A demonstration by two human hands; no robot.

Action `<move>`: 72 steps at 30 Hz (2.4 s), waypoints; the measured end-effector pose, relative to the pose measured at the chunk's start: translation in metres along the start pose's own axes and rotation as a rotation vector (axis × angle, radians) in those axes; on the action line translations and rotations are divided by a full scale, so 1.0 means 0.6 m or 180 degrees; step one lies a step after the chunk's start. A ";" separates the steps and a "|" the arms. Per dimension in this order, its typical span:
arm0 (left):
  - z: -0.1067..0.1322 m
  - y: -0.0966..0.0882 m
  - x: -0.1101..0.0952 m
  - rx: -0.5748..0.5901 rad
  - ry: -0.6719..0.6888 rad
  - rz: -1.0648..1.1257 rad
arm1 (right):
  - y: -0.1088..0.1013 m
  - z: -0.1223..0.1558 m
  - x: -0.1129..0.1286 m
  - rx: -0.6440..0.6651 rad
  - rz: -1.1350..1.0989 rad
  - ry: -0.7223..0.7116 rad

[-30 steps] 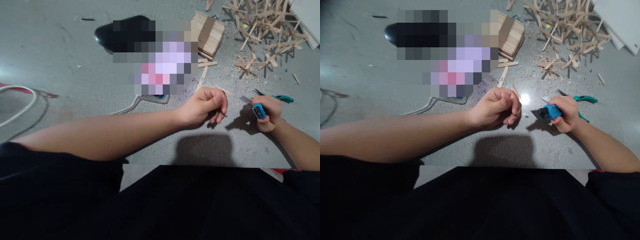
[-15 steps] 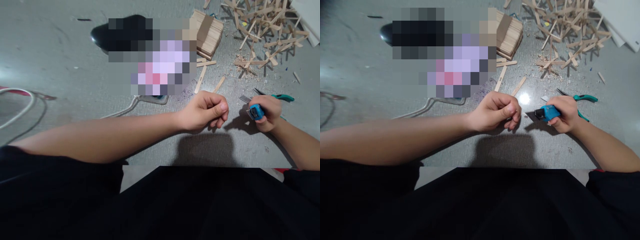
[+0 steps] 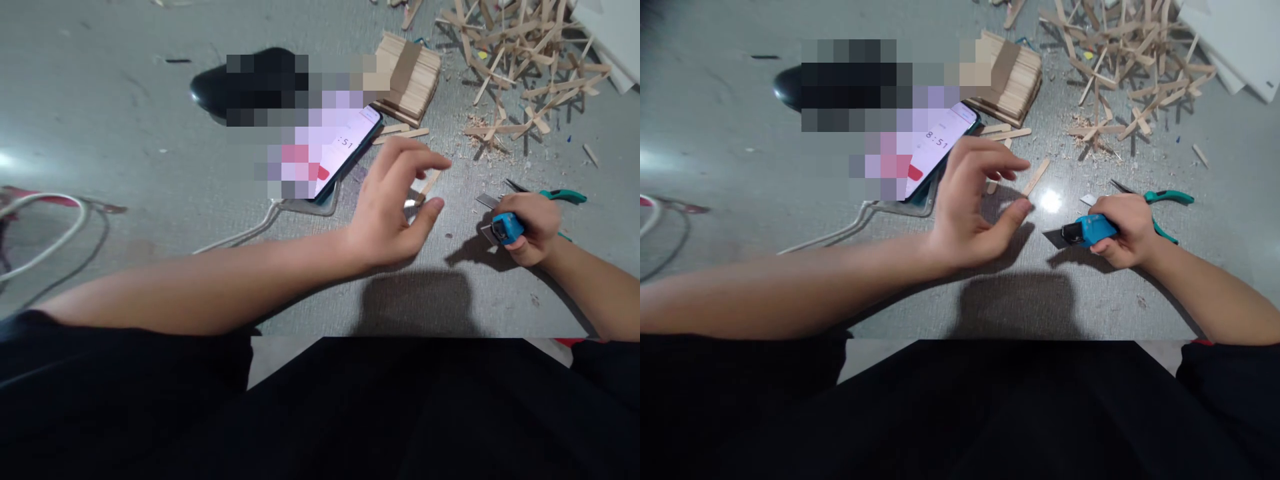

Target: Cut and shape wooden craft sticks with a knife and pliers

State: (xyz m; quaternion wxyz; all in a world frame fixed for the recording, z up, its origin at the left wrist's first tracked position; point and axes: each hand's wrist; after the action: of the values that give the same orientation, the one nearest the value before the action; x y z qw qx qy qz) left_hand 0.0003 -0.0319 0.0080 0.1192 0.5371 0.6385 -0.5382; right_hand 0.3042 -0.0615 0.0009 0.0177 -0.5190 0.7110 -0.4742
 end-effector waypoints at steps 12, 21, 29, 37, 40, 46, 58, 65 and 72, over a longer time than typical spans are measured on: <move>-0.019 0.013 0.033 0.0597 -0.0353 -0.1178 | 0.011 0.006 -0.003 0.0011 -0.0071 -0.0026; -0.017 0.009 0.032 0.0923 -0.0094 -0.0981 | 0.015 -0.001 0.003 -0.0204 -0.0249 -0.0025; -0.009 0.013 0.024 0.0683 -0.0149 0.0385 | 0.006 -0.010 0.036 -0.0597 -0.0159 0.0861; 0.006 0.020 -0.002 0.0678 -0.0951 0.2158 | 0.002 -0.031 0.086 0.0259 -0.0629 0.1166; 0.000 0.017 -0.012 0.0625 -0.1371 0.2705 | 0.006 -0.028 0.094 0.0288 -0.0848 0.1305; 0.012 0.030 -0.025 0.0759 -0.1587 0.3389 | 0.026 -0.030 0.120 -0.0224 -0.1180 0.1832; 0.023 0.035 -0.027 0.1151 -0.1750 0.3344 | 0.014 -0.001 0.075 0.0028 -0.0363 0.0675; 0.011 0.023 -0.012 0.1250 -0.1568 0.3559 | -0.002 -0.003 0.047 0.0356 0.0179 0.0537; 0.011 0.020 -0.008 0.1529 -0.1681 0.3707 | -0.010 -0.004 0.042 0.0697 0.0557 0.0551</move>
State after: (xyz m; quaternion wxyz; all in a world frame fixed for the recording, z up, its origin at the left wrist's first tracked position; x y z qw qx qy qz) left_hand 0.0089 -0.0419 0.0018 0.4186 0.6554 0.0578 -0.6261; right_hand 0.2958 -0.0789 0.0181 0.0539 -0.4073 0.6964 -0.5884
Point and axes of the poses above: each hand's wrist, its own z-axis away from the middle knuckle, its own y-axis out of the palm, x = y × z, and after that the axes turned 1 degree about -y, right-handed
